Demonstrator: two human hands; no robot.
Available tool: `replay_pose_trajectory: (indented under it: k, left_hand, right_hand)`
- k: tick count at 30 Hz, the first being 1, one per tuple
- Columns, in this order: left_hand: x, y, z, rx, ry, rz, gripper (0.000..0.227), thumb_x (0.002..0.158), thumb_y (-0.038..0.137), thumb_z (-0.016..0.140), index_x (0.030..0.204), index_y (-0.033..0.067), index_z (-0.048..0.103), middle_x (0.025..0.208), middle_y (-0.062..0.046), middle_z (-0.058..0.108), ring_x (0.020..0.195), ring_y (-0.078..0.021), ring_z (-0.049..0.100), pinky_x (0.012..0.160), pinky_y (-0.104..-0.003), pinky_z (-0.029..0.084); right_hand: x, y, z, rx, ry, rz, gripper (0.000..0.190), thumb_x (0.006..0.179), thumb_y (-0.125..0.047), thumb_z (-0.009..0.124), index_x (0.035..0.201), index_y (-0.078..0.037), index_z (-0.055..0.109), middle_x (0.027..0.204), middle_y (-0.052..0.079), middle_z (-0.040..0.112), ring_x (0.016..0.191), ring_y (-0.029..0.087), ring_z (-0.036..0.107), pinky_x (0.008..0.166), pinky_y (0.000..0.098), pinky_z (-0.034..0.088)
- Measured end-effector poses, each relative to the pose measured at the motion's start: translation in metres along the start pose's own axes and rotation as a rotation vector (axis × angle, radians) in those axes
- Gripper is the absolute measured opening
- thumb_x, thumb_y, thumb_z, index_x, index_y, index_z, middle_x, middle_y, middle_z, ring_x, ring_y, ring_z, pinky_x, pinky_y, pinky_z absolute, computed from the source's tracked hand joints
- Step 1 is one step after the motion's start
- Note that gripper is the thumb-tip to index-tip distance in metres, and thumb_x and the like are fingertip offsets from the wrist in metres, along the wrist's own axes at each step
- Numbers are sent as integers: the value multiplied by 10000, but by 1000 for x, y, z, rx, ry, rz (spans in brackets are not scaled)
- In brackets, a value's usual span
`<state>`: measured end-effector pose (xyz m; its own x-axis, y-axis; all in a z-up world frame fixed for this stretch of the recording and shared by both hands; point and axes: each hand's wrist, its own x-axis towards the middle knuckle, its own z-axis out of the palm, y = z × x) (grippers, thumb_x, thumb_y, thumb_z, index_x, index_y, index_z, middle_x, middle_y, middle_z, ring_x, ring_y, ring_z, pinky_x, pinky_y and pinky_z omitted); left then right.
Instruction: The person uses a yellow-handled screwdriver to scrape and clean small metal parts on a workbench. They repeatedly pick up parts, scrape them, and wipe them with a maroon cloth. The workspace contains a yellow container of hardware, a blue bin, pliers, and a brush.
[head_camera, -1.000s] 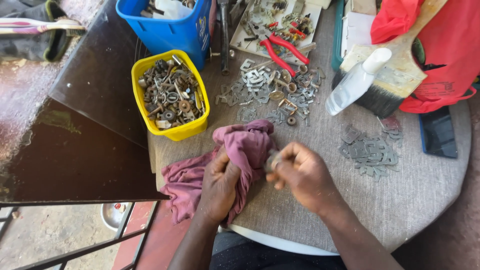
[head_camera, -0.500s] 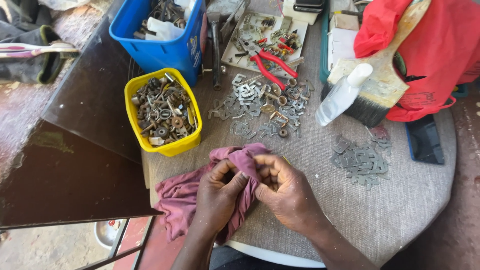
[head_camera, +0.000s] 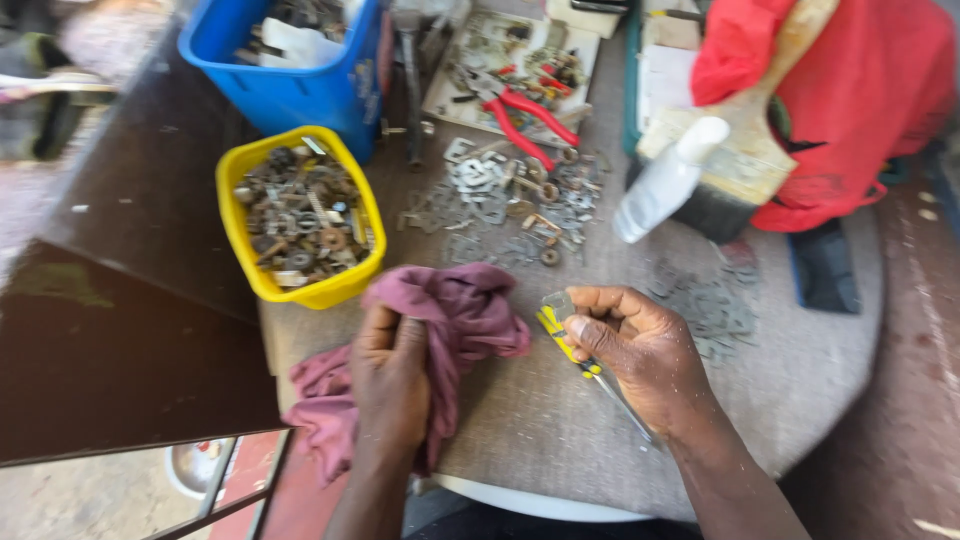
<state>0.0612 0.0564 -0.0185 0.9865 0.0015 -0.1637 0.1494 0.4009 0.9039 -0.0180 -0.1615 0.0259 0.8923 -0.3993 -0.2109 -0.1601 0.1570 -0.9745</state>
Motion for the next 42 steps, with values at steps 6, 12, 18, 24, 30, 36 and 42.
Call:
replay_pose_trajectory:
  k: [6, 12, 18, 24, 30, 36, 42]
  left_hand:
    - [-18, 29, 0, 650, 197, 831, 149, 1144, 113, 717, 1151, -35, 697, 1213, -187, 689, 1224, -349, 682, 1182, -459, 538]
    - [-2, 18, -10, 1135, 132, 1120, 166, 1150, 74, 748, 1261, -49, 759, 1346, -285, 591, 1167, -436, 649, 820, -526, 628]
    - [-22, 66, -14, 1704, 211, 421, 429, 1013, 545, 654, 1057, 119, 681, 1405, -130, 678, 974, -440, 719, 533, -625, 540]
    - [-44, 72, 10, 1089, -135, 985, 176, 913, 166, 816, 1084, 132, 794, 1077, -91, 722, 937, -270, 709, 889, -406, 575]
    - [-12, 27, -3, 1630, -186, 647, 314, 957, 403, 623, 1162, 233, 790, 1153, 7, 713, 1080, -293, 580, 886, -506, 414]
    - [-5, 32, 15, 1669, -158, 498, 301, 989, 416, 607, 1020, 198, 811, 1068, -31, 717, 994, -311, 593, 826, -505, 431]
    - [2, 47, 47, 1449, -206, 630, 233, 1001, 349, 650, 1023, 184, 813, 978, -28, 740, 856, -297, 668, 758, -494, 471]
  right_hand:
    - [4, -11, -102, -390, 283, -49, 306, 941, -122, 753, 1236, -66, 810, 1045, 73, 807, 871, 96, 689, 740, 249, 594]
    - [12, -13, -155, -962, 208, -212, 449, 995, -409, 666, 1324, -132, 793, 1078, -7, 725, 957, 119, 674, 838, 280, 493]
    - [-10, -40, -117, -913, 261, -457, 249, 1015, -220, 703, 1193, -78, 802, 1220, 82, 805, 1135, 190, 746, 1001, 318, 535]
    - [-8, -6, -51, -1182, -99, 80, 488, 712, -571, 882, 1148, -357, 839, 944, -177, 855, 686, 58, 761, 785, 246, 578]
    - [5, -9, -26, -1278, -305, 93, 460, 857, -464, 803, 1303, -365, 749, 908, -105, 696, 848, 112, 667, 783, 324, 531]
    - [26, -26, -57, -643, -250, 154, 454, 811, -182, 861, 1254, -86, 886, 1078, 19, 872, 876, 134, 750, 787, 265, 561]
    - [20, -52, -96, -7, -193, -104, 606, 916, -141, 664, 1481, 74, 630, 1100, 194, 671, 836, 296, 666, 492, 312, 437]
